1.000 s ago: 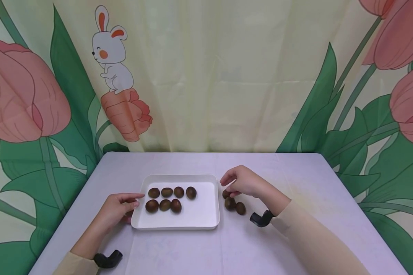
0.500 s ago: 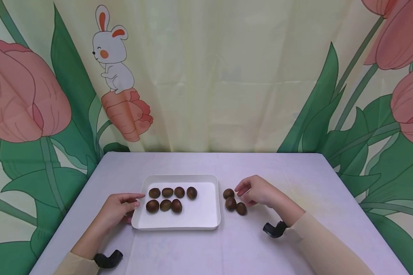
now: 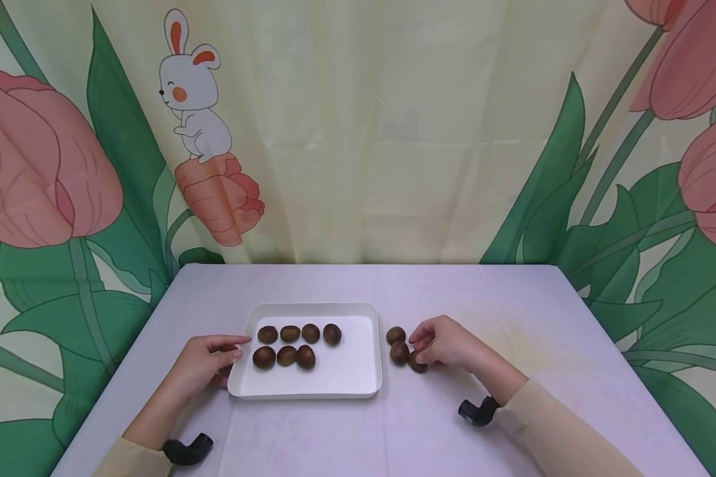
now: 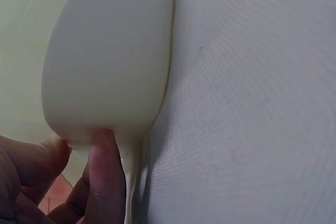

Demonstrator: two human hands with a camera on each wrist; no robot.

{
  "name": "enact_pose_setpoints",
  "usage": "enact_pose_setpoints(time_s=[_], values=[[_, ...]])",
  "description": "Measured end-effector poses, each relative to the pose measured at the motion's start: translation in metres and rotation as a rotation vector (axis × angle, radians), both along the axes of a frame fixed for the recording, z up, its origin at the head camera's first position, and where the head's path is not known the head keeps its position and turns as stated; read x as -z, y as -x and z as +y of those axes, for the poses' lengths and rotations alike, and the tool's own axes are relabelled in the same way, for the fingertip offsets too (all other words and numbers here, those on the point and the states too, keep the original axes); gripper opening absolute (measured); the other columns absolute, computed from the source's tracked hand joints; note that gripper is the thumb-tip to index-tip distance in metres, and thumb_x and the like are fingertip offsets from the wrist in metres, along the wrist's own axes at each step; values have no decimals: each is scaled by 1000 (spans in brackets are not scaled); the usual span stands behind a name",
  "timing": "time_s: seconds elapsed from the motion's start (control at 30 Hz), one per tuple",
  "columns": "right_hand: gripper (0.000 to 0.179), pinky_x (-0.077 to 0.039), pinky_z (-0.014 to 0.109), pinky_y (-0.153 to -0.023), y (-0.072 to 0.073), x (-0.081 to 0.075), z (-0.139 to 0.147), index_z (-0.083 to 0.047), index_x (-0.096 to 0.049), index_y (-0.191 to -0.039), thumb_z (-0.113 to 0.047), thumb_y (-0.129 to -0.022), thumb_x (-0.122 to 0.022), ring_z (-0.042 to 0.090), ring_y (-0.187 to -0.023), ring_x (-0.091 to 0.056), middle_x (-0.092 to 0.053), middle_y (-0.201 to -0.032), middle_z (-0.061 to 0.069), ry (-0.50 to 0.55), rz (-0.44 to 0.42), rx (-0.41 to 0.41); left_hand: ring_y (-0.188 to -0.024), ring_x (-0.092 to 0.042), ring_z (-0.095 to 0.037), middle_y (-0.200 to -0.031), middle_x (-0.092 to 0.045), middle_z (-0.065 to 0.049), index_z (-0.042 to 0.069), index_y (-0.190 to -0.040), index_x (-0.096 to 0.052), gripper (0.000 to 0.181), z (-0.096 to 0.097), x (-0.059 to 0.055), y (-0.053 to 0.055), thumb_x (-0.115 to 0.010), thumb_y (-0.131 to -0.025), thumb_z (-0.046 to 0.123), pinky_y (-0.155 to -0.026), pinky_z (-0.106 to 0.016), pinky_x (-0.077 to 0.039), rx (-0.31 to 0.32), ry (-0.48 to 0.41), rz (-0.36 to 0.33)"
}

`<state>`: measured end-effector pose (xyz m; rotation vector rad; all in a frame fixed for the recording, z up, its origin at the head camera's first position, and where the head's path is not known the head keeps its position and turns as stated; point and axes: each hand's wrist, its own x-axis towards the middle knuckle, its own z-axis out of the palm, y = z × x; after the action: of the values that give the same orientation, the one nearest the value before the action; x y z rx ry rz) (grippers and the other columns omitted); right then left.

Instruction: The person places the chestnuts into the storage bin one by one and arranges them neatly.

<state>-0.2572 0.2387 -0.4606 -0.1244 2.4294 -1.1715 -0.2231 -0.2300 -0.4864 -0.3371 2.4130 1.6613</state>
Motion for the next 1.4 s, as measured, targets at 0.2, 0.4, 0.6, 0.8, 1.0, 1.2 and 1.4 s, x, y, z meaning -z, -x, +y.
enact_pose_setpoints(time_s=[0.2, 0.4, 0.6, 0.8, 1.0, 1.2, 1.4], values=[[26, -59, 32, -69, -3, 2, -3, 0, -76, -104, 9, -80, -80, 19, -83, -64, -72, -93, 8, -32, 58, -18, -77, -73, -19, -114, -71, -17, 7, -128, -79, 32, -1, 0, 0, -76, -97, 1, -62, -36, -65, -5, -1, -7], [25, -57, 29, -71, -5, 5, -1, -2, -76, -103, 7, -80, -80, 20, -86, -64, -71, -93, 8, -46, 86, -31, -79, -74, -19, -116, -71, -19, 6, -130, -78, 33, -2, 0, 0, -76, -97, 2, -62, -36, -65, 5, -8, 3], [24, -58, 32, -72, -5, 2, 2, -4, -76, -103, 6, -82, -81, 21, -85, -63, -70, -94, 8, -57, 99, -15, -80, -74, -19, -117, -71, -19, 6, -130, -78, 33, -1, -1, -1, -76, -97, 3, -62, -37, -65, 1, -3, 4], [20, -59, 33, -72, -3, -4, 7, -3, -76, -104, 6, -86, -80, 20, -83, -66, -71, -96, 9, -55, 82, 8, -78, -73, -19, -117, -71, -19, 7, -129, -78, 32, -1, 0, -1, -76, -97, 3, -62, -36, -65, -10, 6, 3], [18, -62, 33, -74, 0, -7, 13, -1, -75, -103, 6, -86, -78, 19, -82, -71, -73, -96, 10, -15, 81, 13, -77, -72, -19, -117, -71, -19, 6, -129, -78, 32, -1, -1, -1, -75, -97, 3, -61, -36, -64, -5, 11, 10], [17, -67, 36, -79, 3, -17, 13, 1, -74, -106, 5, -90, -76, 20, -88, -73, -75, -102, 13, 11, 76, 23, -75, -71, -20, -112, -71, -18, 6, -128, -79, 32, -1, 0, -1, -76, -97, 2, -60, -35, -64, -7, 15, 0], [17, -66, 36, -82, 9, -27, 8, -2, -75, -107, 2, -91, -77, 19, -92, -73, -77, -105, 11, 4, 111, 23, -74, -71, -19, -108, -71, -18, 7, -128, -79, 32, -1, 0, 0, -76, -97, 2, -61, -36, -64, -4, 12, -2]])
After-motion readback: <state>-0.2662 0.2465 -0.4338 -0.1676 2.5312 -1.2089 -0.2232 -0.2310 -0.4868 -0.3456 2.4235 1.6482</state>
